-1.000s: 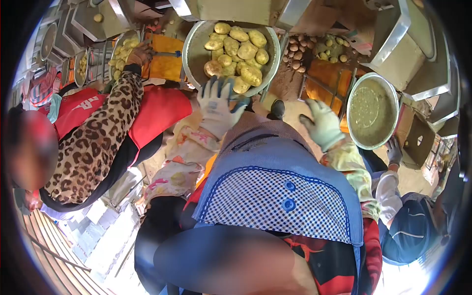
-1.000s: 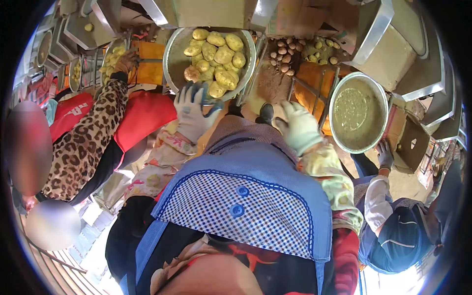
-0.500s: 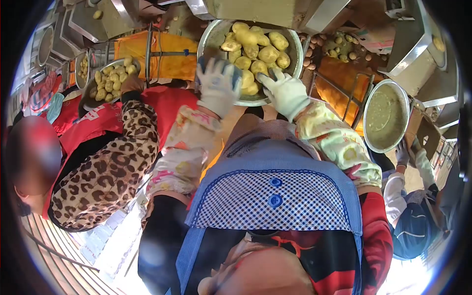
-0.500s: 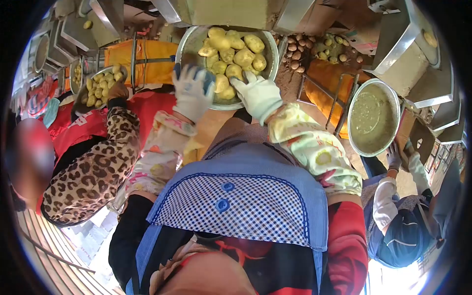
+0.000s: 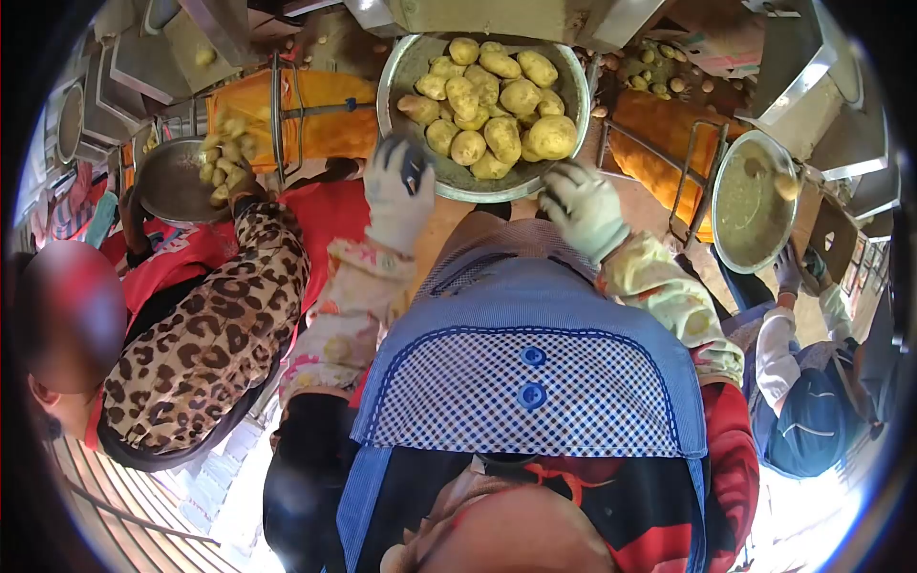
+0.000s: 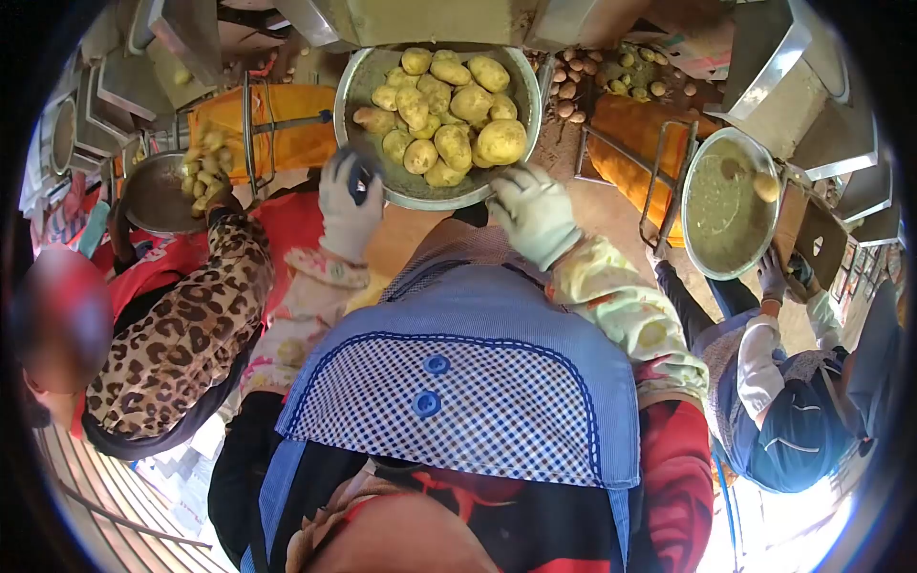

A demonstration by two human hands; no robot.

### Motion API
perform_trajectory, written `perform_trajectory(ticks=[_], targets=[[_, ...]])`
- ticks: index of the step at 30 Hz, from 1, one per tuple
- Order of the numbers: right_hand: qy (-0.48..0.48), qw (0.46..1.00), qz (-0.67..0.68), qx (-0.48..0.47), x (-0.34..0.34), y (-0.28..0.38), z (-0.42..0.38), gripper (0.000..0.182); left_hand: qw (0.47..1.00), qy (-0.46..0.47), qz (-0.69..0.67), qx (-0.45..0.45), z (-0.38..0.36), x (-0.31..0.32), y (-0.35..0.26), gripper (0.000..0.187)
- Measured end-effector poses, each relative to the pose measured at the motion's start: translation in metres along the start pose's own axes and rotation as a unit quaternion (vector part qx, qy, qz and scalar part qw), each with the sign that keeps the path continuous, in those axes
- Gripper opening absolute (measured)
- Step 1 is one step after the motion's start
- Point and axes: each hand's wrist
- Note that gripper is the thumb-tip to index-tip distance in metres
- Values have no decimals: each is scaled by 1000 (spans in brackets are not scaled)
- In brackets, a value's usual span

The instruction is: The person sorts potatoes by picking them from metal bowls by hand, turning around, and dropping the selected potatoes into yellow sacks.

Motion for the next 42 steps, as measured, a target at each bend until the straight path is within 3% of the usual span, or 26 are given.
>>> perform_trajectory(ticks=[1, 4, 7, 11, 13, 14, 20, 24, 30, 35, 37, 42], targets=[[-8, 1000, 0, -3, 4, 1, -2, 30, 999, 3, 20, 40, -12, 2, -2, 38], [-31, 999, 1, -8, 11, 5, -2, 31, 982, 154, 109, 32, -37, -2, -15, 38], [-26, 999, 10, 16, 8, 4, 0, 32, 977, 178, 119, 25, -35, -3, -19, 41], [60, 996, -63, -14, -2, 1, 2, 38, 952, 233, 190, 57, -32, 10, -2, 45], [38, 995, -91, -22, 4, -2, 3, 40, 944, 277, 175, 45, -22, 20, 0, 47], [38, 994, -100, -18, 7, -4, 5, 41, 954, 226, 193, 48, -21, 23, -3, 43], [53, 991, -121, 22, 9, 0, 15, 28, 962, 198, 174, 75, -22, 18, -11, 31], [-28, 988, -150, -28, 8, 0, 10, 19, 964, 182, 166, 96, -20, 7, -22, 27], [-93, 989, -104, -58, 1, -2, -1, 21, 972, 145, 128, 130, -17, -15, -47, 25], [-137, 987, 6, -82, -33, 18, -27, 18, 976, 166, 73, 123, -15, -59, -94, 28], [-109, 991, 37, -75, -50, 24, -35, 19, 970, 209, 43, 114, -12, -79, -105, 28], [-34, 980, 197, -1, -77, 42, -18, 23, 977, 166, 41, 130, 33, -108, -105, 18]])
Point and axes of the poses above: each hand's wrist, its own z-axis towards the middle knuckle, its own x-axis out of the palm, y = z × x, and after that the axes turned 14 degrees about y, right-handed
